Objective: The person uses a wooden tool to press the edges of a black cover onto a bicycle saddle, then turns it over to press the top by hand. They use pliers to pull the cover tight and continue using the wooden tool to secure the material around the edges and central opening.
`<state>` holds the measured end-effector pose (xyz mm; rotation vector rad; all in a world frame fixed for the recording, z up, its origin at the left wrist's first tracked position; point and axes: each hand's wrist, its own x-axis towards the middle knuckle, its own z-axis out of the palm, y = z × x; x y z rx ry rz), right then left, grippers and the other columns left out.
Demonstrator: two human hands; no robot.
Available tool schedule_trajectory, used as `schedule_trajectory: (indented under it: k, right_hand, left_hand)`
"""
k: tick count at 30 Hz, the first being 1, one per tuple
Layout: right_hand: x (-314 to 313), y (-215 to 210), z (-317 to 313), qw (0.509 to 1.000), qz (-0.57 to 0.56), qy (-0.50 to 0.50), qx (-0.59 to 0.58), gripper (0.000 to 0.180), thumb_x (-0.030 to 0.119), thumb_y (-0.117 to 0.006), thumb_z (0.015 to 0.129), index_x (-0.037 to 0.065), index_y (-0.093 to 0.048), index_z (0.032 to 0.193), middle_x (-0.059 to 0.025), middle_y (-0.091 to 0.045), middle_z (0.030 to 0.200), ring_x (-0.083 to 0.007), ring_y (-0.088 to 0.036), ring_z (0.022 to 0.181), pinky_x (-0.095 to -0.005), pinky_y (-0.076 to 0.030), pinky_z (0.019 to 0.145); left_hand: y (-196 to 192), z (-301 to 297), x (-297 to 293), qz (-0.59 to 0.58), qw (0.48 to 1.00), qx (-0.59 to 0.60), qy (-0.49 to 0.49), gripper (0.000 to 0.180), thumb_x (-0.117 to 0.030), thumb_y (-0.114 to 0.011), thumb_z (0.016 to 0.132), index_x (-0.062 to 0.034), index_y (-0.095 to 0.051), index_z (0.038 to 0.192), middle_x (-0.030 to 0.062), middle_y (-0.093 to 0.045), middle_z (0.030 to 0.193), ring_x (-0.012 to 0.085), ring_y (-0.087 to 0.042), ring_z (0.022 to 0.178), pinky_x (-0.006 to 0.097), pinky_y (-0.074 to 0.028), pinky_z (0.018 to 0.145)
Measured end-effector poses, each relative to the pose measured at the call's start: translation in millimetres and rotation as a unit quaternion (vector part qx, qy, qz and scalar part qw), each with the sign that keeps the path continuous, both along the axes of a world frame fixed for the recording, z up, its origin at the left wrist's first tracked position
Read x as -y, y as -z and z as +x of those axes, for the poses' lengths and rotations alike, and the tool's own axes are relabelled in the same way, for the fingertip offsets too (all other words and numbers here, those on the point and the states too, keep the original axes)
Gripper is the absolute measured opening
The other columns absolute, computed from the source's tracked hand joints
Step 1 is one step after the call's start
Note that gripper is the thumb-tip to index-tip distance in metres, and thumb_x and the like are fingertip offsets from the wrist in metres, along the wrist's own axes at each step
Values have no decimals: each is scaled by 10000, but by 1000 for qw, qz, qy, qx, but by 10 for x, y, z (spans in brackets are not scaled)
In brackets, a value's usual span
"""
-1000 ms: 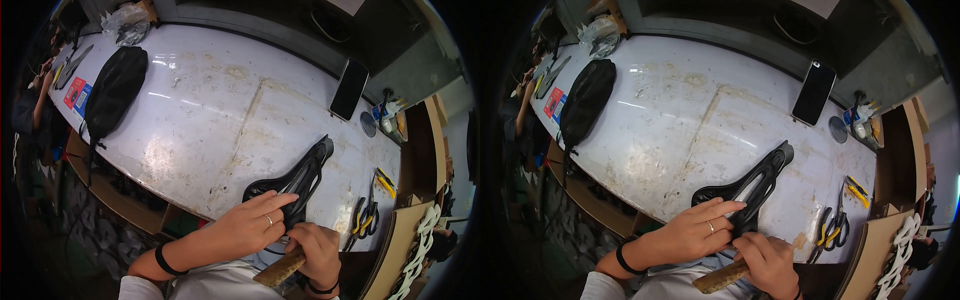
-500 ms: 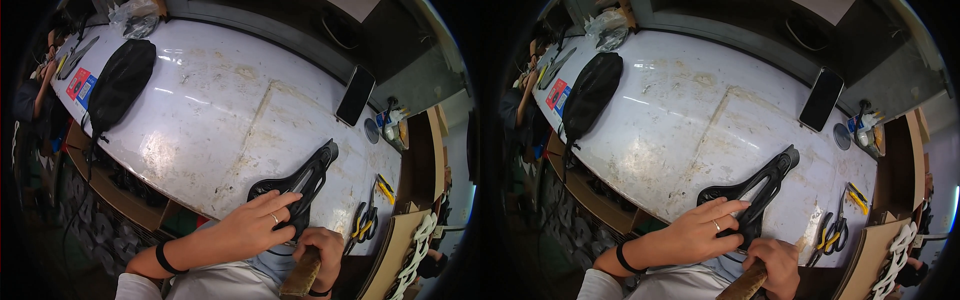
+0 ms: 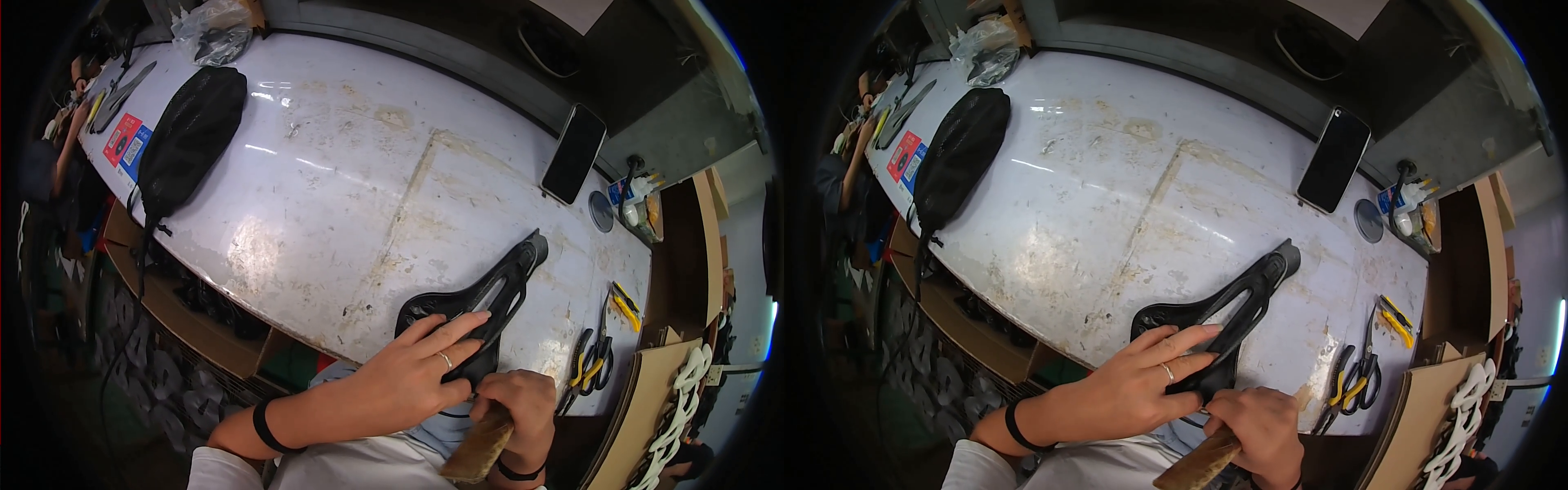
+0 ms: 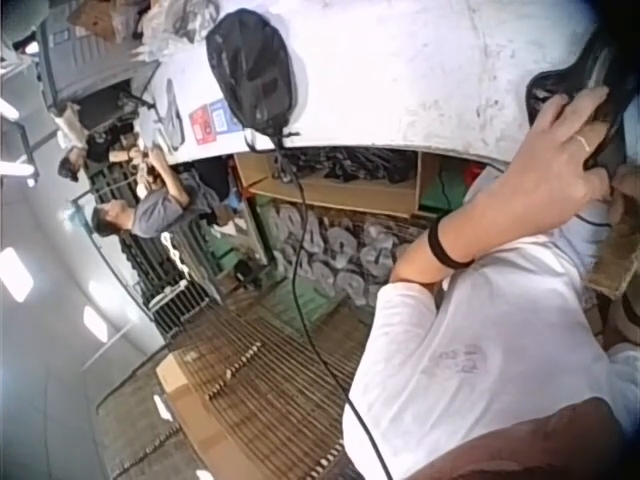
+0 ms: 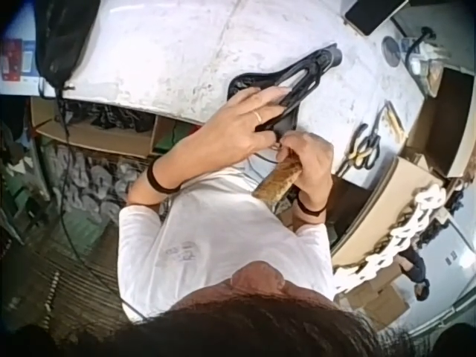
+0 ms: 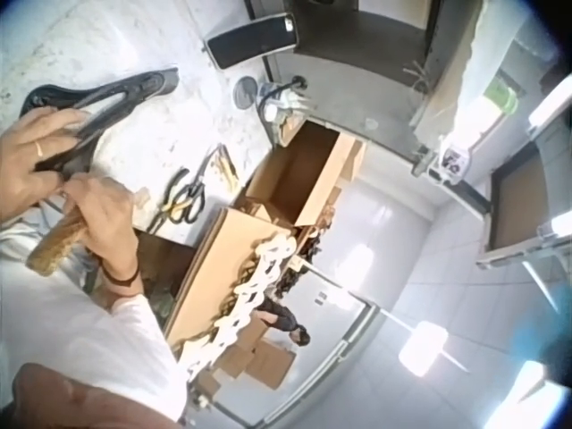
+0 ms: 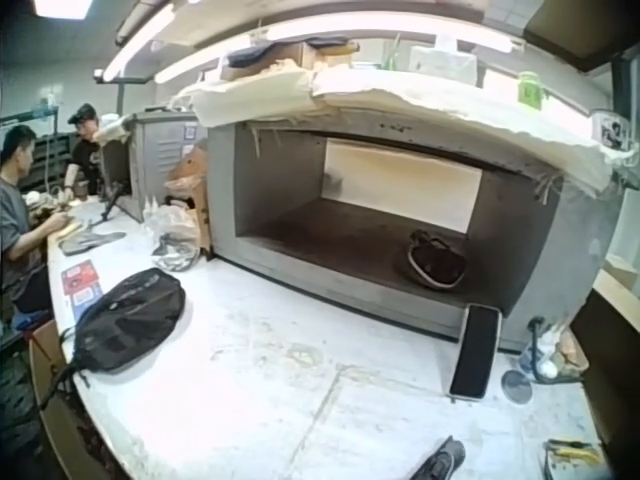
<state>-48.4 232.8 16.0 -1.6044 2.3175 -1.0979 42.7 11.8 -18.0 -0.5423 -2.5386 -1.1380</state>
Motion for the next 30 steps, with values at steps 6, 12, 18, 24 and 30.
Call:
schedule_trajectory:
  k: [6, 12, 18, 24, 30]
  right_hand:
    - [-59, 60, 166, 962, -57, 237, 126, 255, 9, -812, 794, 39, -664, 999, -122, -756, 844, -228, -705, 703, -320, -586, 720]
    - [39, 175, 359, 960, -220, 167, 38, 335, 212, -875, 932, 64, -580, 990, -86, -722, 788, -222, -722, 681, -337, -604, 666]
    - [-263, 374, 285, 963, -243, -6, 117, 430, 406, -895, 949, 48, -671, 867, -69, -697, 727, -240, -722, 634, -384, -639, 647]
    - [-15, 415, 403, 946, -289, -137, 51, 279, 202, -829, 1005, 17, -634, 931, -121, -682, 797, -264, -678, 649, -408, -625, 674]
    - [288, 417, 350, 932, -302, -192, -55, 312, 180, -821, 1006, 19, -627, 821, -104, -638, 716, -256, -633, 616, -426, -598, 679]
  left_hand:
    - [-33, -41, 20, -1, 1000, 9, 15, 94, -146, -769, 876, -53, -759, 887, 196, -697, 1314, 435, -510, 1527, 570, -501, 1107]
    - [-11, -28, 22, 9, 1000, 18, 13, 94, -148, -779, 884, -58, -762, 903, 166, -700, 1279, 417, -517, 1520, 545, -519, 1065]
    - [-17, -43, 40, 5, 1000, 26, 0, 94, -162, -790, 889, -92, -793, 950, 145, -729, 1250, 351, -612, 1447, 517, -517, 1062]
    - [3, -73, -11, -10, 999, 41, -7, 108, -139, -789, 888, -110, -827, 985, 140, -773, 1232, 292, -743, 1310, 523, -491, 1126]
    - [-10, -76, 12, -17, 999, 43, -2, 110, -126, -793, 878, -114, -837, 978, 132, -778, 1256, 279, -760, 1281, 531, -502, 1129]
